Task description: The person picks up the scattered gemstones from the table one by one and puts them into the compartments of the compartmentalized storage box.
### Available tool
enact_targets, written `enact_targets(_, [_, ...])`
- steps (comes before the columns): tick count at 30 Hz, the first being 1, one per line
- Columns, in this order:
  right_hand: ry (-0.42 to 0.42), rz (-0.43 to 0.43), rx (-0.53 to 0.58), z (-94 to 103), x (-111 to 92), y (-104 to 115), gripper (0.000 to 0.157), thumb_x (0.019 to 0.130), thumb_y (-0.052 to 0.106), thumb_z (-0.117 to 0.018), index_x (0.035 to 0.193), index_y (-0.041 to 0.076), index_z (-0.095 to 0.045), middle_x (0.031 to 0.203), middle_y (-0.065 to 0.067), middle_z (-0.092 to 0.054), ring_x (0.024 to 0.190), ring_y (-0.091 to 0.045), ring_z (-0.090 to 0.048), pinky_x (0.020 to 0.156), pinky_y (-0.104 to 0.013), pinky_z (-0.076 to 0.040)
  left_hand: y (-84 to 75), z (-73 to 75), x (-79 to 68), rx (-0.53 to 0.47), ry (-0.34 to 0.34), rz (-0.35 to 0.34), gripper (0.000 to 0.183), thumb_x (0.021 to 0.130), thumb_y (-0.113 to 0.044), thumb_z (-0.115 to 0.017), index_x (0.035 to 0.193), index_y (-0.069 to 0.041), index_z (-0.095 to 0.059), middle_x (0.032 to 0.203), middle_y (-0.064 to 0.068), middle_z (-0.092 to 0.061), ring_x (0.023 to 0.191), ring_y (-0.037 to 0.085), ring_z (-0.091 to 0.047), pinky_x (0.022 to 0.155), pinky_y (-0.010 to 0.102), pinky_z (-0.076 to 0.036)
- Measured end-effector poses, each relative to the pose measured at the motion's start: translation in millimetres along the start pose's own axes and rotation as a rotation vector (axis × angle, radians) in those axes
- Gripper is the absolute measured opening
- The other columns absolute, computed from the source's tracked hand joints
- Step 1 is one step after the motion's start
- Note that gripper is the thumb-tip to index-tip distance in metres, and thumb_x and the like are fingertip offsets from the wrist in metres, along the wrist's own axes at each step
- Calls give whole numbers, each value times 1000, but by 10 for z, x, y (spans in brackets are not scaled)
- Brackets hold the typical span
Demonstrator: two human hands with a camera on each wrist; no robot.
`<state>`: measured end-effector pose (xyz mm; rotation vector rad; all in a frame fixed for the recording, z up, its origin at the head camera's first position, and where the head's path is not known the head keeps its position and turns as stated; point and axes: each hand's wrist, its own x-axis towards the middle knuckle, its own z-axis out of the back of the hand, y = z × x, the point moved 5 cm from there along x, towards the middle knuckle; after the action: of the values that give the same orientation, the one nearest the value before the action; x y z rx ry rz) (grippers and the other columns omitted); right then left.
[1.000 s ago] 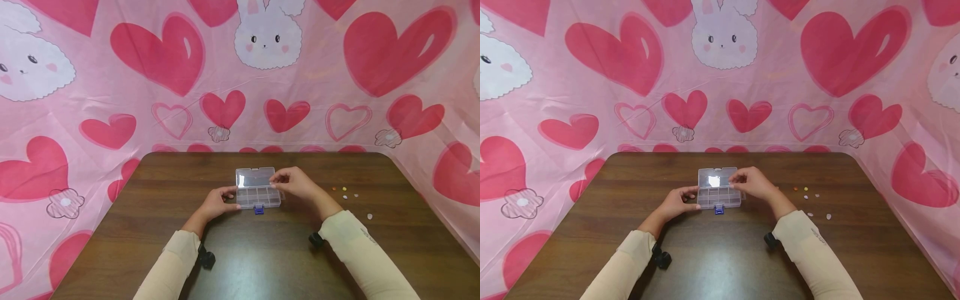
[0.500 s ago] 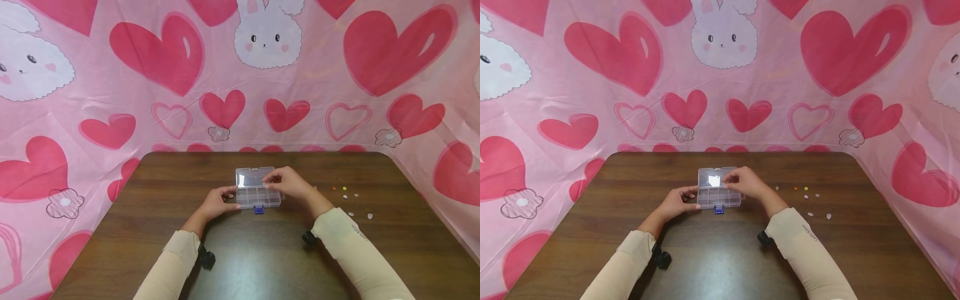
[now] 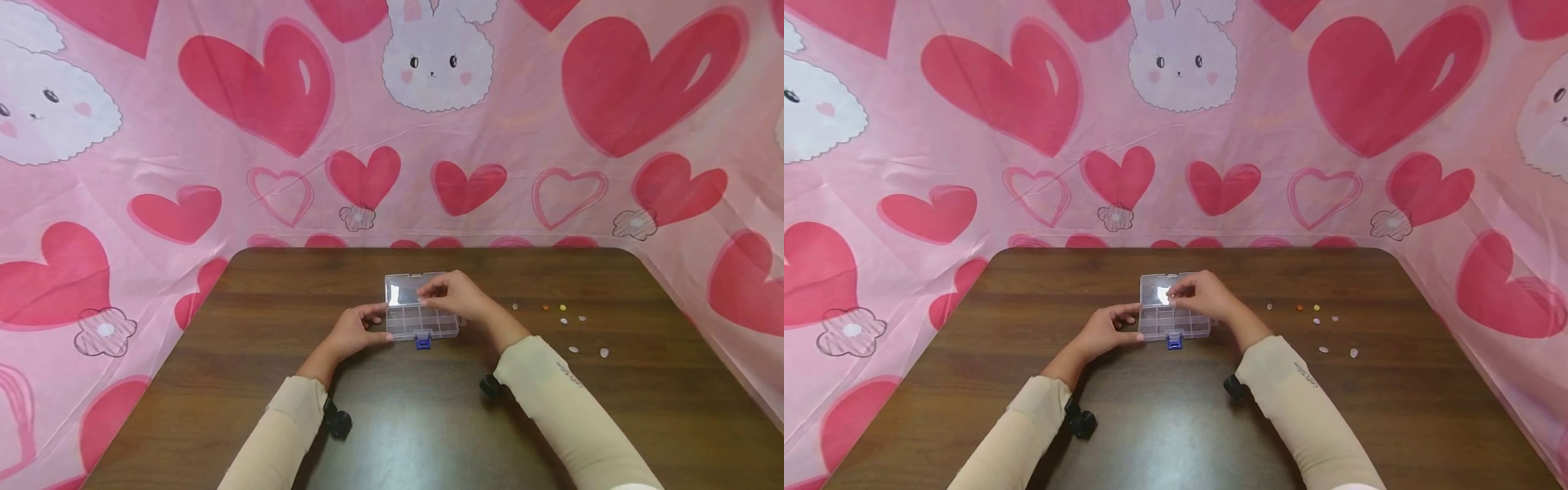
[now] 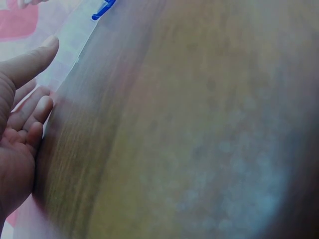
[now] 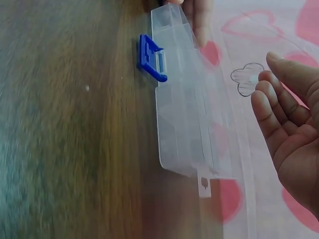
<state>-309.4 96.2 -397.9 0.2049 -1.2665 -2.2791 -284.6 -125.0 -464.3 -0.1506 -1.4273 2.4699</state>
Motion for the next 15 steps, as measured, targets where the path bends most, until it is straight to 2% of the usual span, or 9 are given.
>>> enact_targets(15, [8,44,-56,-183,167,13,15,85,7,-76,98,0,-76,87,-1,-71,78,-14,-61,74,-28,-53,-13,10,-8,11,22,17,61,73,-24,-88,128,-11,-65,113,0,-67,100,18,-59,90,40,-45])
